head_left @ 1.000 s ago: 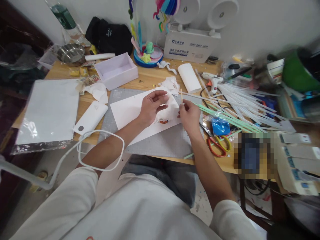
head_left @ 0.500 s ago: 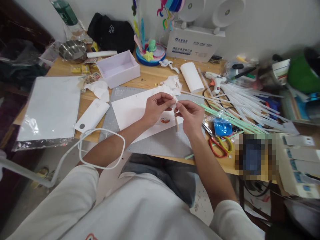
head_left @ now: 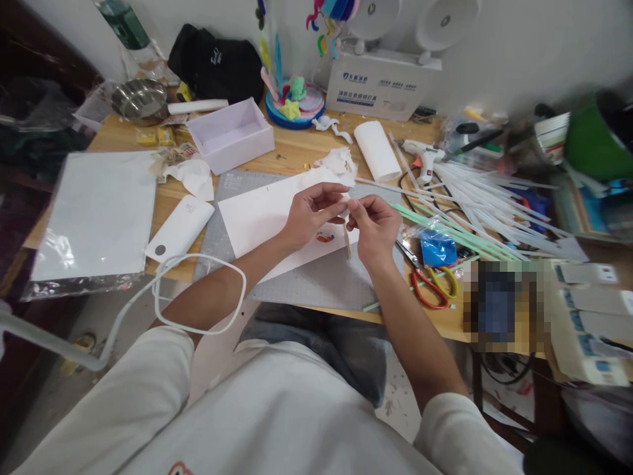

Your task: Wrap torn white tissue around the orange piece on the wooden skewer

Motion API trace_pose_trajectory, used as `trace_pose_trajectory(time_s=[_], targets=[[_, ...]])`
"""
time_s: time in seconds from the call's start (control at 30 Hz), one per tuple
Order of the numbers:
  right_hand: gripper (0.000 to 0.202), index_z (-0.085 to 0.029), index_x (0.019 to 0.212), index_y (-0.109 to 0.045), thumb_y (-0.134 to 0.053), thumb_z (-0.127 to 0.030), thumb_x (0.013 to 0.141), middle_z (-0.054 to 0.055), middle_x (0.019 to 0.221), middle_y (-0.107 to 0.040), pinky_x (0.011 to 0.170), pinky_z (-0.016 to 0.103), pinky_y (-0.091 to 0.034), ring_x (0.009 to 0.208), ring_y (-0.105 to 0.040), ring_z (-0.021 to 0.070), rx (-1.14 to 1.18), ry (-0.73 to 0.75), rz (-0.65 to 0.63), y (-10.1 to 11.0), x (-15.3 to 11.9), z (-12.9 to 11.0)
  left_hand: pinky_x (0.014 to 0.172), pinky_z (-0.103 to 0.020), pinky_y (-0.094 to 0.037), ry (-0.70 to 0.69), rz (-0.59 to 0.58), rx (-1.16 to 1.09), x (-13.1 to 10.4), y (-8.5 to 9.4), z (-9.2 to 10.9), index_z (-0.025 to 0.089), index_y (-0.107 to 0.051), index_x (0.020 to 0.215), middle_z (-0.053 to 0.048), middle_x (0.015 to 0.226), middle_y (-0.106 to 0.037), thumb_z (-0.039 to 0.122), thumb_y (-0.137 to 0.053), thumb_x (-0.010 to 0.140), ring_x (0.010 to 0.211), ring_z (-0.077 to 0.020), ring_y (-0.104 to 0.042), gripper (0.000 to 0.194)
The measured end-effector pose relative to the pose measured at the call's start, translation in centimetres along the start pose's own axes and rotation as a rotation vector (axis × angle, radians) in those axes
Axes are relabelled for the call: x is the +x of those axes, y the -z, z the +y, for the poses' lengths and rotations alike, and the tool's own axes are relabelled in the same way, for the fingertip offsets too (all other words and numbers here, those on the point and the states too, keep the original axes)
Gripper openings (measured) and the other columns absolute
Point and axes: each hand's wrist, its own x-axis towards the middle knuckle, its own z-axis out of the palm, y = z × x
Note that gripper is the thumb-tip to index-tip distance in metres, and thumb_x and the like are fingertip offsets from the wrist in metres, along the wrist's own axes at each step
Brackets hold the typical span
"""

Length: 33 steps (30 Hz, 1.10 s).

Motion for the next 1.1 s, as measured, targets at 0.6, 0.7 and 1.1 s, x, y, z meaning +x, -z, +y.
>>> trace_pose_trajectory(time_s=[0.6, 0.7, 1.1], targets=[[0.020, -0.024, 0.075, -0.071, -0.080, -0.041, 0.076, -0.007, 0.060, -0.061, 0.047, 0.020, -0.050, 0.051, -0.055, 0.0060, 0.161, -0.067, -0.061, 0.0, -0.5, -0.8, 0.066, -0.019, -0.062, 0.057, 0.081, -0.017, 0.1, 0.0, 0.3, 0.021, -0.068, 0.101, 0.003, 0.084, -0.062, 0.040, -0.086, 0.076, 0.075, -0.0082, -0.065, 0.036], [0.017, -0.024, 0.075, -0.072, -0.081, -0.039, 0.075, -0.007, 0.058, -0.062, 0.046, 0.020, -0.049, 0.048, -0.055, 0.0057, 0.132, -0.072, -0.067, -0.1, -0.5, -0.6, 0.065, -0.019, -0.062, 0.039, 0.085, -0.036, 0.1, 0.0, 0.3, 0.021, -0.068, 0.100, 0.004, 0.082, -0.060, 0.040, -0.087, 0.075, 0.074, -0.0080, -0.064, 0.037], [0.016, -0.023, 0.073, -0.073, -0.082, -0.035, 0.070, -0.008, 0.057, -0.063, 0.046, 0.021, -0.049, 0.045, -0.054, 0.0056, 0.144, -0.091, -0.070, -0.5, -0.6, -0.9, 0.067, -0.020, -0.061, 0.034, 0.078, 0.031, 0.0, 0.0, 0.2, 0.022, -0.061, 0.102, 0.004, 0.082, -0.063, 0.041, -0.084, 0.078, 0.076, -0.0093, -0.066, 0.038]])
